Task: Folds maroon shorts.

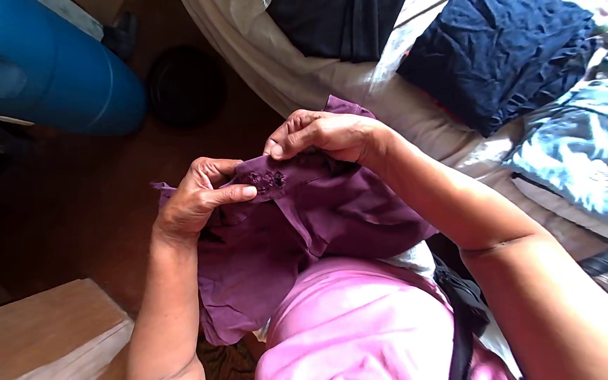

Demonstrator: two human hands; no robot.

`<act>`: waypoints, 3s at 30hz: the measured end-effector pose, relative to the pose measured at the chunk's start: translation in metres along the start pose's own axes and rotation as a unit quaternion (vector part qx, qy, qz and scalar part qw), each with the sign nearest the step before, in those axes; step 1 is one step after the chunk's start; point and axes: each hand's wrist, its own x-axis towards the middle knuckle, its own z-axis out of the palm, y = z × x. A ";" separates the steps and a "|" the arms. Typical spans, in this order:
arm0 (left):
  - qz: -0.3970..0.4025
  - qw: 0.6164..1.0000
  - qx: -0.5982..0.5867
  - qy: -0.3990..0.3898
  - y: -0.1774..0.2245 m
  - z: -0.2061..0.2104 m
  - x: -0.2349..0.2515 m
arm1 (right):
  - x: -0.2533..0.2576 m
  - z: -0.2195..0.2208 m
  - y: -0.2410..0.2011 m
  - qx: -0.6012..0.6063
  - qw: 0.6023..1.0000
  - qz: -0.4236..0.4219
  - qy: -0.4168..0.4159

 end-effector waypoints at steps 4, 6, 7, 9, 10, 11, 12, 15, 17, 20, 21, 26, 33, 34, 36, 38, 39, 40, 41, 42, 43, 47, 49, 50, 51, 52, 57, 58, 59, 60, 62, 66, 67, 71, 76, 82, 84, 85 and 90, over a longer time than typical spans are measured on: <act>0.000 1.000 -0.007 0.005 -0.001 0.000 -0.001 | 0.095 -0.046 0.064 -0.032 0.936 -0.259 -0.237; 0.003 1.000 -0.011 -0.007 0.000 -0.002 -0.002 | 0.094 -0.044 0.060 -0.097 0.932 -0.282 -0.203; 0.006 1.000 -0.014 -0.015 0.000 -0.003 -0.002 | 0.092 -0.042 0.059 -0.117 0.928 -0.298 -0.188; 0.013 1.000 -0.013 -0.021 0.002 -0.004 -0.002 | 0.090 -0.038 0.060 -0.135 0.916 -0.339 -0.165; 0.014 1.000 -0.010 -0.018 0.002 -0.003 -0.003 | 0.090 -0.037 0.061 -0.139 0.908 -0.364 -0.153; 0.013 1.000 -0.008 -0.009 0.003 -0.002 -0.003 | 0.091 -0.035 0.063 -0.148 0.899 -0.389 -0.136; 0.010 1.000 -0.004 0.002 0.004 0.000 -0.004 | 0.091 -0.033 0.065 -0.160 0.890 -0.412 -0.113; -0.010 0.999 0.002 0.033 0.006 0.005 -0.005 | 0.082 -0.025 0.074 -0.268 0.841 -0.471 0.011; -0.025 0.998 -0.005 0.049 0.006 0.008 -0.005 | 0.073 -0.021 0.082 -0.338 0.788 -0.509 0.076; -0.029 0.998 -0.017 0.047 0.007 0.010 -0.005 | 0.063 -0.019 0.095 -0.354 0.753 -0.550 0.077; -0.027 0.998 -0.019 0.047 0.008 0.010 -0.006 | 0.060 -0.018 0.099 -0.340 0.751 -0.561 0.074; -0.013 0.998 -0.017 0.056 0.009 0.016 -0.006 | 0.050 -0.010 0.101 -0.268 0.766 -0.584 0.038; 0.018 0.993 0.029 0.115 0.011 0.034 -0.006 | 0.066 0.002 0.101 -0.265 0.759 -0.574 0.154; 0.027 0.990 0.040 0.129 0.010 0.037 -0.007 | 0.068 0.005 0.102 -0.256 0.761 -0.571 0.173; 0.047 0.985 0.075 0.151 0.007 0.039 -0.008 | 0.069 0.011 0.106 -0.239 0.765 -0.563 0.202; 0.060 0.976 0.137 0.159 0.006 0.038 -0.009 | 0.071 0.016 0.109 -0.233 0.771 -0.553 0.214; 0.064 0.971 0.167 0.158 0.006 0.036 -0.009 | 0.071 0.017 0.111 -0.235 0.775 -0.547 0.214; 0.070 0.967 0.192 0.153 0.006 0.035 -0.009 | 0.071 0.018 0.112 -0.235 0.778 -0.543 0.212; 0.078 0.963 0.209 0.148 0.007 0.035 -0.009 | 0.070 0.018 0.112 -0.233 0.780 -0.542 0.209; 0.085 0.961 0.220 0.144 0.008 0.036 -0.009 | 0.069 0.018 0.111 -0.230 0.781 -0.542 0.207; 0.092 0.959 0.229 0.140 0.009 0.037 -0.010 | 0.069 0.017 0.110 -0.227 0.782 -0.542 0.206; 0.093 0.928 0.316 0.175 0.012 0.047 -0.011 | 0.068 0.013 0.106 -0.222 0.807 -0.516 0.184; 0.101 0.919 0.332 0.185 0.010 0.047 -0.010 | 0.068 0.010 0.104 -0.216 0.825 -0.496 0.164; 0.107 0.918 0.334 0.183 0.010 0.046 -0.010 | 0.068 0.008 0.103 -0.213 0.831 -0.490 0.154; 0.112 0.920 0.330 0.179 0.010 0.046 -0.009 | 0.067 0.006 0.102 -0.211 0.837 -0.484 0.142; 0.116 0.923 0.323 0.174 0.011 0.045 -0.009 | 0.066 0.003 0.100 -0.208 0.843 -0.480 0.127; 0.127 0.920 0.328 0.173 0.010 0.047 -0.009 | 0.061 -0.006 0.090 -0.232 0.852 -0.462 0.083; 0.128 0.919 0.331 0.171 0.011 0.047 -0.008 | 0.061 -0.006 0.089 -0.243 0.851 -0.459 0.082; 0.128 0.919 0.333 0.170 0.011 0.047 -0.008 | 0.061 -0.007 0.088 -0.250 0.850 -0.456 0.082; 0.128 0.918 0.334 0.169 0.011 0.047 -0.008 | 0.062 -0.007 0.087 -0.257 0.849 -0.454 0.081; 0.128 0.916 0.340 0.169 0.012 0.047 -0.008 | 0.063 -0.008 0.087 -0.273 0.844 -0.455 0.081; 0.125 0.901 0.384 0.161 0.016 0.045 -0.010 | 0.063 -0.007 0.088 -0.298 0.842 -0.443 0.078; 0.122 0.897 0.393 0.160 0.017 0.045 -0.011 | 0.063 -0.008 0.087 -0.297 0.847 -0.434 0.071; 0.108 0.876 0.442 0.159 0.019 0.048 -0.013 | 0.066 -0.012 0.086 -0.291 0.865 -0.408 0.031; 0.106 0.834 0.510 0.180 0.017 0.055 -0.012 | 0.066 -0.015 0.081 -0.325 0.866 -0.380 0.026; 0.144 0.903 0.354 0.198 0.008 0.052 -0.013 | 0.059 -0.018 0.078 -0.233 0.890 -0.390 -0.035; 0.154 0.918 0.299 0.212 0.004 0.054 -0.011 | 0.055 -0.015 0.077 -0.243 0.882 -0.404 -0.004; 0.153 0.919 0.290 0.220 0.003 0.057 -0.010 | 0.055 -0.012 0.079 -0.252 0.875 -0.414 0.019; 0.139 0.914 0.292 0.246 0.000 0.061 -0.007 | 0.056 -0.001 0.091 -0.272 0.845 -0.450 0.095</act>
